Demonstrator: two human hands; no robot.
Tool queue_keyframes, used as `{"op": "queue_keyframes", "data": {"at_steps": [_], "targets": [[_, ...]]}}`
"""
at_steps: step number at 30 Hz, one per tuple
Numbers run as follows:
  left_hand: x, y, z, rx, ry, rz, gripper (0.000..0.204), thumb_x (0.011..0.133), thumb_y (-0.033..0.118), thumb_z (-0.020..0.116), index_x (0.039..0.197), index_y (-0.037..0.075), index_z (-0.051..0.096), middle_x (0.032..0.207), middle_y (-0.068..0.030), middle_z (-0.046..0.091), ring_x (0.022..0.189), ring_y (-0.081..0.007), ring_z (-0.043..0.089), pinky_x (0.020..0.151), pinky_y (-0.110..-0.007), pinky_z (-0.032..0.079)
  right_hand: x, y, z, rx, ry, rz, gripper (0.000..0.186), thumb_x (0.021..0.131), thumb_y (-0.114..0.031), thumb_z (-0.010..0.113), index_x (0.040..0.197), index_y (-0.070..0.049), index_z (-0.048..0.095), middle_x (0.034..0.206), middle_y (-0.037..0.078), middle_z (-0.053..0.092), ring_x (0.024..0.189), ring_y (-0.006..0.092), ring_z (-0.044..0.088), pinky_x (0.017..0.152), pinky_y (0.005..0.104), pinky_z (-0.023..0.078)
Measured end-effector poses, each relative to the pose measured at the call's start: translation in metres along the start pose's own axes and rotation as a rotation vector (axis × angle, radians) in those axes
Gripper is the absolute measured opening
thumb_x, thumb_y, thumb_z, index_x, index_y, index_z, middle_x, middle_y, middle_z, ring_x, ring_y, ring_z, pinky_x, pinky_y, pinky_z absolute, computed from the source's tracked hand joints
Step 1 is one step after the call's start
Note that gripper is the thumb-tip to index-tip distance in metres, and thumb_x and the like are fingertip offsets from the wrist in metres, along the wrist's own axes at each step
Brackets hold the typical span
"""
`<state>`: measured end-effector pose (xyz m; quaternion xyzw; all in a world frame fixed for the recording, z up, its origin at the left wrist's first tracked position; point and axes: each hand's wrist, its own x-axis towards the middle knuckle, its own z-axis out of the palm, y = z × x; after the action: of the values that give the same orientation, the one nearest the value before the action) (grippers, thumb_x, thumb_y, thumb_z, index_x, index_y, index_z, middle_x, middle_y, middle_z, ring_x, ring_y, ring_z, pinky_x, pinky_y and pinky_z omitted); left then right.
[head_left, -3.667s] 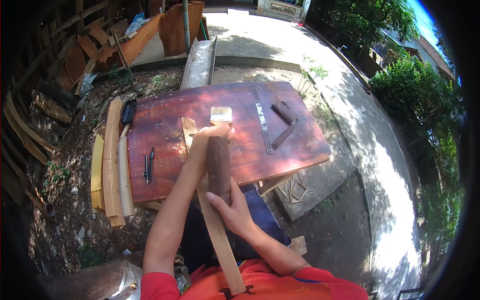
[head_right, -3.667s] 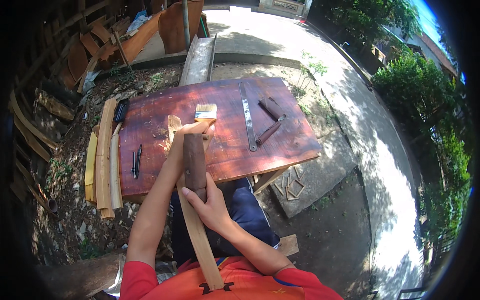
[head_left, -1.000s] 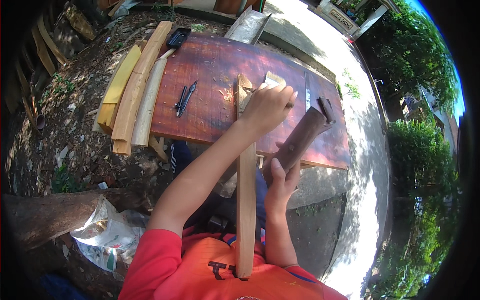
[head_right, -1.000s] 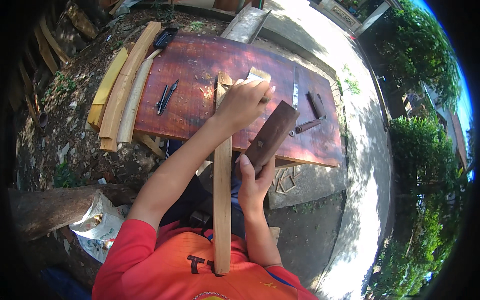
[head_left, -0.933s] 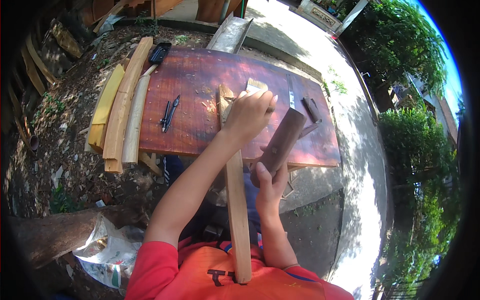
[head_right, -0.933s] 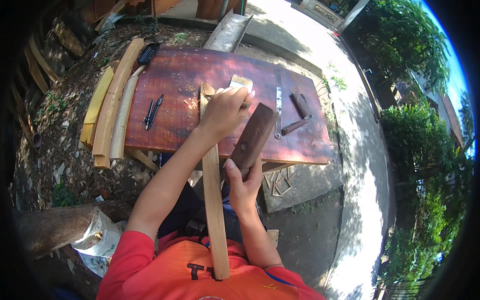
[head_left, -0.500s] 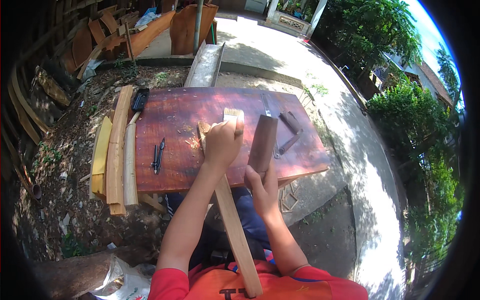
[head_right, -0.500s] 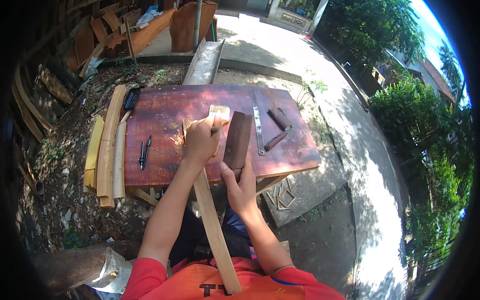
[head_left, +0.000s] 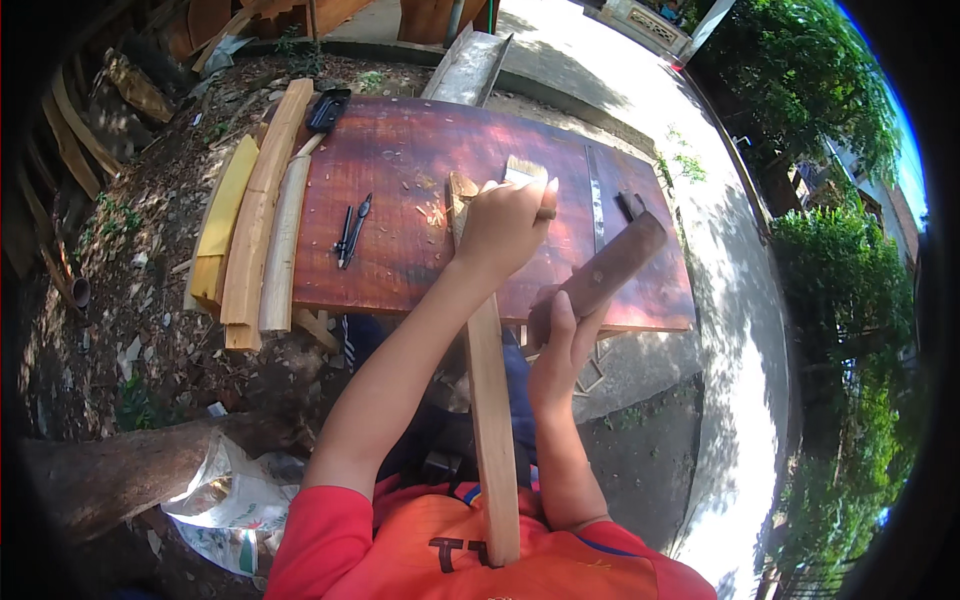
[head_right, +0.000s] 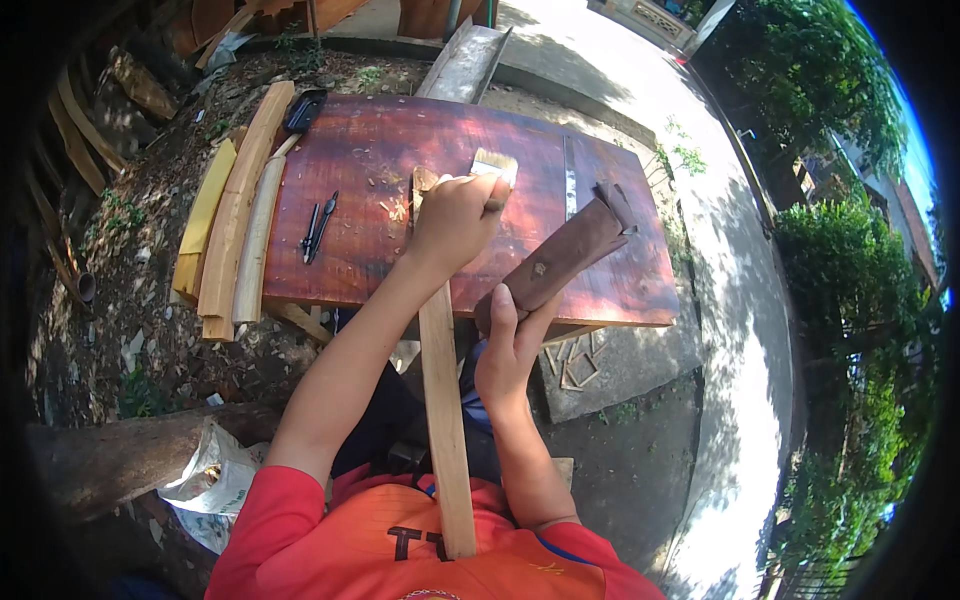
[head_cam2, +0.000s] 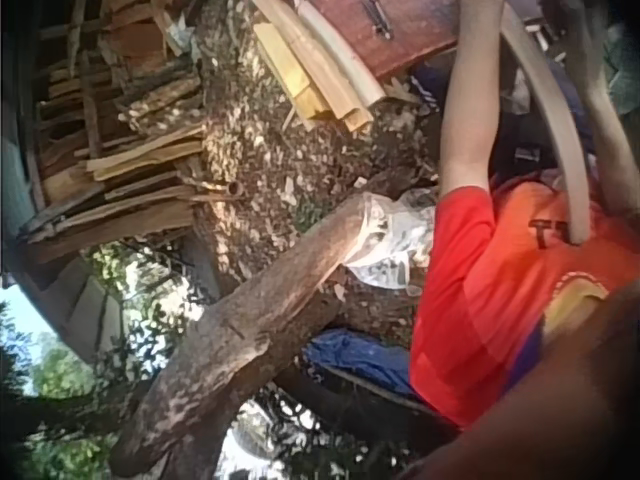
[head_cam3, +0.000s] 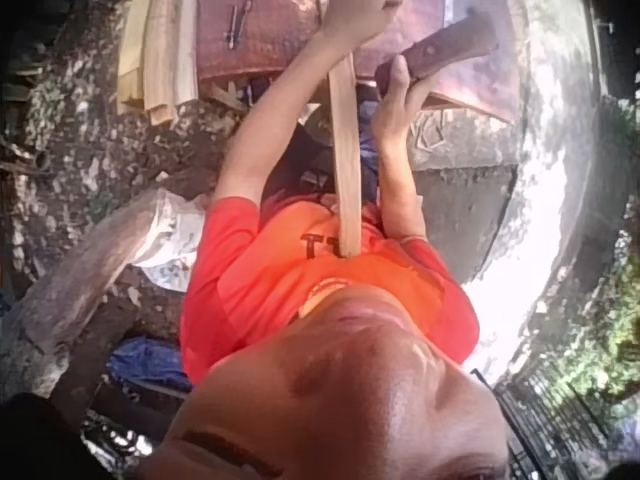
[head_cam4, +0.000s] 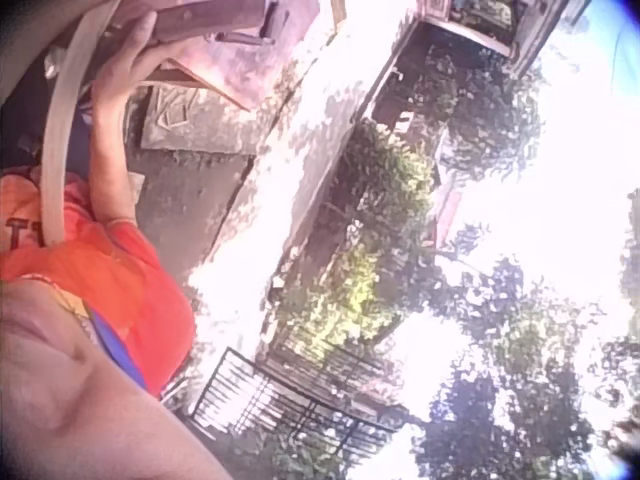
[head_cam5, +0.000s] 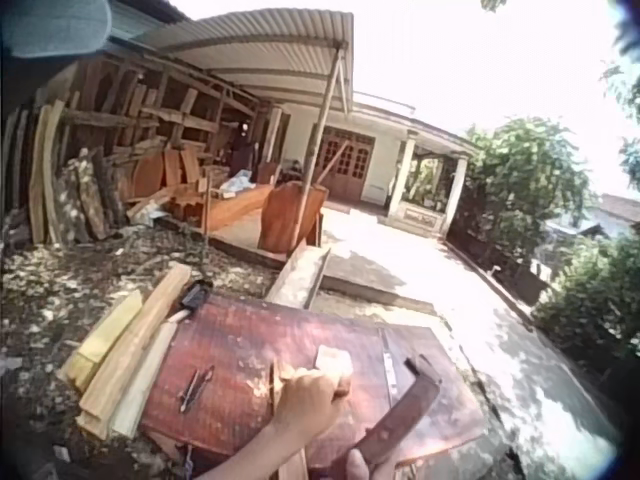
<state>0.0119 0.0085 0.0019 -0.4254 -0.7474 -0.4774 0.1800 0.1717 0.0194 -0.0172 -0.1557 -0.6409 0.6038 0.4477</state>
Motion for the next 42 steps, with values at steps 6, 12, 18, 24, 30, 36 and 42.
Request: {"op": "queue_keyframes", "data": {"at_steps": [6, 12, 18, 24, 30, 36, 42], "targets": [[0.001, -0.007, 0.0, 0.033, -0.015, 0.041, 0.011, 0.085, 0.016, 0.063, 0.078, 0.007, 0.061, 0.074, -0.0156, 0.066, 0.076, -0.0378, 0.066, 0.07, -0.049, 0.048, 0.0, -0.016, -0.001, -0.076, -0.155, 0.121, 0.046, 0.1, -0.025, 0.049, 0.138, 0.0, 0.045, 0.089, 0.002, 0.057, 0.068, 0.006, 0.047, 0.058, 0.0215, 0.036], [-0.003, -0.012, -0.001, 0.003, 0.03, 0.041, 0.01, 0.084, 0.015, 0.063, 0.08, 0.007, 0.063, 0.074, -0.0154, 0.066, 0.077, -0.0372, 0.066, 0.073, -0.048, 0.048, 0.0, 0.016, -0.011, -0.061, -0.305, 0.123, 0.04, 0.102, -0.018, 0.054, 0.137, -0.002, 0.043, 0.092, 0.001, 0.055, 0.069, 0.0049, 0.046, 0.056, 0.0198, 0.034], [-0.005, -0.008, 0.0, 0.04, 0.008, 0.038, 0.008, 0.084, 0.015, 0.064, 0.081, 0.008, 0.065, 0.075, -0.0149, 0.067, 0.079, -0.0364, 0.067, 0.073, -0.048, 0.048, -0.006, 0.005, -0.001, -0.075, -0.084, 0.094, 0.042, 0.103, -0.026, 0.05, 0.137, -0.001, 0.048, 0.092, 0.001, 0.061, 0.072, 0.0048, 0.049, 0.061, 0.0197, 0.038], [-0.006, -0.011, 0.003, 0.051, -0.026, 0.042, 0.008, 0.083, 0.017, 0.066, 0.079, 0.011, 0.063, 0.076, -0.0135, 0.067, 0.08, -0.0351, 0.067, 0.075, -0.048, 0.048, -0.013, -0.014, 0.006, 0.067, -0.013, 0.149, 0.042, 0.103, -0.03, 0.046, 0.132, 0.0, 0.047, 0.088, 0.003, 0.059, 0.055, 0.0051, 0.042, 0.045, 0.0211, 0.029], [-0.006, -0.014, 0.001, 0.065, -0.003, 0.018, 0.011, 0.085, 0.018, 0.063, 0.076, 0.011, 0.062, 0.074, -0.0134, 0.066, 0.079, -0.035, 0.067, 0.075, -0.049, 0.048, -0.007, -0.026, -0.008, 0.031, -0.213, 0.337, 0.044, 0.103, -0.032, 0.049, 0.133, 0.0, 0.049, 0.095, 0.004, 0.06, 0.068, 0.0066, 0.049, 0.058, 0.0207, 0.039], [-0.005, -0.018, 0.0, 0.085, -0.016, 0.036, 0.011, 0.084, 0.016, 0.061, 0.075, 0.01, 0.063, 0.074, -0.0144, 0.067, 0.075, -0.0361, 0.067, 0.074, -0.048, 0.047, -0.002, -0.014, -0.007, -0.148, -0.353, 0.299, 0.043, 0.102, -0.036, 0.048, 0.129, -0.003, 0.054, 0.085, 0.002, 0.057, 0.055, 0.0028, 0.041, 0.043, 0.0203, 0.025], [-0.004, -0.019, 0.003, 0.129, 0.008, 0.036, 0.014, 0.086, 0.015, 0.059, 0.076, 0.009, 0.066, 0.074, -0.0148, 0.067, 0.075, -0.0354, 0.067, 0.071, -0.048, 0.047, -0.002, -0.015, -0.007, -0.077, -0.186, 0.291, 0.042, 0.102, -0.035, 0.049, 0.13, -0.004, 0.052, 0.083, 0.001, 0.056, 0.056, 0.0036, 0.04, 0.045, 0.0203, 0.026]]}}
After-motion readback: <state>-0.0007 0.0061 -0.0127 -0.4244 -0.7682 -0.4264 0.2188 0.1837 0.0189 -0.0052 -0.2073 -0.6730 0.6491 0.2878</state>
